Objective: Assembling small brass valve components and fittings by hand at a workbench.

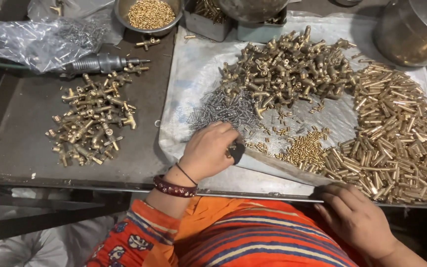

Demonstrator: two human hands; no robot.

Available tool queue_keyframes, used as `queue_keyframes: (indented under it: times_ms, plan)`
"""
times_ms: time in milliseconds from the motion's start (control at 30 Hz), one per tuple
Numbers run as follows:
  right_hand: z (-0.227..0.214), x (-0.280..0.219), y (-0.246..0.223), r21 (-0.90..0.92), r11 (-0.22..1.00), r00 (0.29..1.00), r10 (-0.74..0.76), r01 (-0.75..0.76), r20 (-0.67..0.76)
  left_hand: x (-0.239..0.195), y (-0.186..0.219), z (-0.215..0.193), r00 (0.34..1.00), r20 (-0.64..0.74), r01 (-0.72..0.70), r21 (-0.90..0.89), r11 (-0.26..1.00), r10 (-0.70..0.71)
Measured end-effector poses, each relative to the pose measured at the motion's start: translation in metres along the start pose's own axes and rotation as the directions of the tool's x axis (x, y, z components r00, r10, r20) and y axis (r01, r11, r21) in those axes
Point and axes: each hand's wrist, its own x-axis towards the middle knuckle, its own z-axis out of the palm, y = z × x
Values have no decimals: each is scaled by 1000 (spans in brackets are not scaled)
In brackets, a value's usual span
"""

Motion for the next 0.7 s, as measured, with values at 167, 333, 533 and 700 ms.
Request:
queue_keyframes:
  times_ms: [167, 333, 533, 700]
  plan:
    - [3, -5, 9, -47, 996, 997, 75, -75, 2, -1, 0, 2, 1000, 12, 11, 20, 1000, -11]
    - [11, -3, 22, -44, 980, 977, 197, -194, 78, 2, 1, 0, 999, 31, 38, 27, 999, -39]
    - [10, 20, 34, -70, 942, 927, 336, -329, 166, 2, 2, 0, 999, 21, 38, -7, 999, -37]
    - [-3, 55, 50, 95, 838, 823, 495, -537, 279, 1, 3, 0, 999, 12, 36, -5, 999, -36]
